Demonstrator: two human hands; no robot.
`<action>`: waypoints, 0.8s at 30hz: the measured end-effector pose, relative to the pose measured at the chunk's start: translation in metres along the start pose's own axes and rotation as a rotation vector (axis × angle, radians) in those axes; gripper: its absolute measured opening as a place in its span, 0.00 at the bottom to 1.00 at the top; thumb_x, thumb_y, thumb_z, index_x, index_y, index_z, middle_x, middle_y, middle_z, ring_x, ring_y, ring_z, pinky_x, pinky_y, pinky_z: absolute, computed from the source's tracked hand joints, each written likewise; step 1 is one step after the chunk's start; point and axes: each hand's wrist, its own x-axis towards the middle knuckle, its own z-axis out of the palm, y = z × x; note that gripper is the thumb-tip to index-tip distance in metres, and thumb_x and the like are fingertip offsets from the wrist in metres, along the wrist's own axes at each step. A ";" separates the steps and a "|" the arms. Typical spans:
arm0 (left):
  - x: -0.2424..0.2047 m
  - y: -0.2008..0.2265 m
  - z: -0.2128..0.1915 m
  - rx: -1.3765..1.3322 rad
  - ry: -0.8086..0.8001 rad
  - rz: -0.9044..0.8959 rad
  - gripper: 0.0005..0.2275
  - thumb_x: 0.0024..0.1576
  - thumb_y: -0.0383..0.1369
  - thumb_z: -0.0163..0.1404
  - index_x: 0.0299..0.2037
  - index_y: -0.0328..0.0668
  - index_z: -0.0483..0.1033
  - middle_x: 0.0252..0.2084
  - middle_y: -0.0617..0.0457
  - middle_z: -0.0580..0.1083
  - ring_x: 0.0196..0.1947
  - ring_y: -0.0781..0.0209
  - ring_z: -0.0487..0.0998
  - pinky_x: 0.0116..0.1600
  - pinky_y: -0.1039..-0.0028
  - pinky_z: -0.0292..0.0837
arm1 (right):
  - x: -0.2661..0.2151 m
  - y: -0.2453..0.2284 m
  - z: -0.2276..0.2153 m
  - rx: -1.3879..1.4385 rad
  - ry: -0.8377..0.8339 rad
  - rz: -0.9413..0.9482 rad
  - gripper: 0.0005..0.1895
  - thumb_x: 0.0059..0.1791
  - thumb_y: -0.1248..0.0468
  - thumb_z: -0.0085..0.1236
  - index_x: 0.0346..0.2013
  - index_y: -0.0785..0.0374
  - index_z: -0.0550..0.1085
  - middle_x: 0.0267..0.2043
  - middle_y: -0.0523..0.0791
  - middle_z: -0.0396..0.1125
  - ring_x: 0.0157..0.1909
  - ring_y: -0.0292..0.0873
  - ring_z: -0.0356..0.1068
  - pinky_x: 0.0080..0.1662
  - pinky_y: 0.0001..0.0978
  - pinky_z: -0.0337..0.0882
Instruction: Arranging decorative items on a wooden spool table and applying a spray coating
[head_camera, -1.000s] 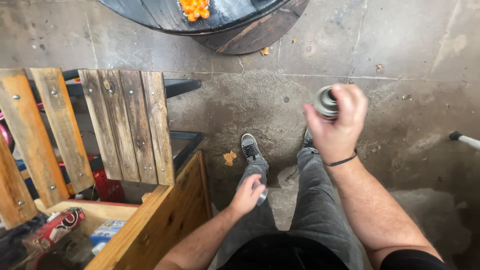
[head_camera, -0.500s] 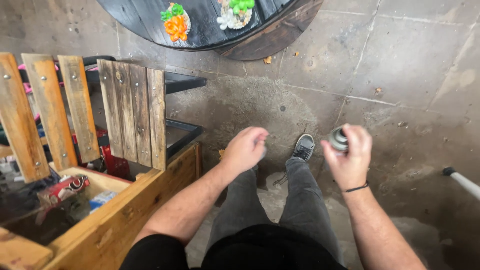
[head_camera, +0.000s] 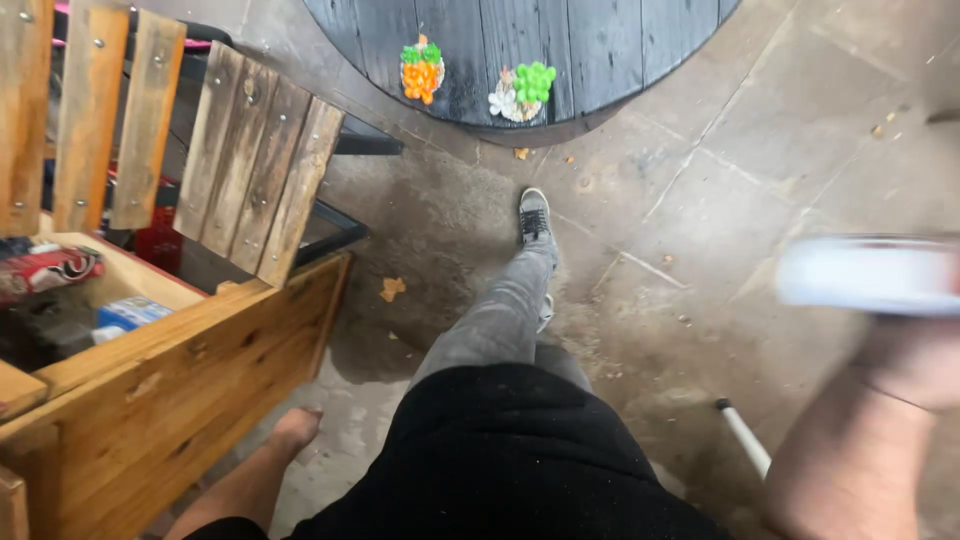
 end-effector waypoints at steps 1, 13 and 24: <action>-0.004 0.007 0.001 -0.110 -0.048 -0.133 0.29 0.63 0.55 0.38 0.62 0.42 0.77 0.67 0.42 0.72 0.69 0.45 0.70 0.70 0.65 0.63 | 0.013 -0.041 0.040 0.216 -0.115 0.118 0.07 0.63 0.74 0.57 0.46 0.60 0.71 0.48 0.46 0.69 0.48 0.42 0.69 0.50 0.40 0.75; -0.199 0.425 -0.202 -0.381 0.309 0.835 0.15 0.65 0.44 0.40 0.39 0.48 0.80 0.44 0.57 0.81 0.46 0.53 0.79 0.51 0.66 0.68 | 0.128 -0.056 0.111 0.642 -0.934 -0.059 0.35 0.52 0.65 0.58 0.70 0.53 0.54 0.61 0.60 0.61 0.51 0.60 0.72 0.55 0.52 0.76; -0.279 0.586 -0.336 -0.280 0.858 0.372 0.06 0.58 0.40 0.56 0.38 0.60 0.87 0.44 0.52 0.67 0.44 0.48 0.68 0.43 0.51 0.66 | 0.266 0.109 0.068 0.173 -1.007 -0.405 0.35 0.50 0.64 0.69 0.66 0.73 0.63 0.60 0.61 0.64 0.60 0.58 0.65 0.65 0.50 0.64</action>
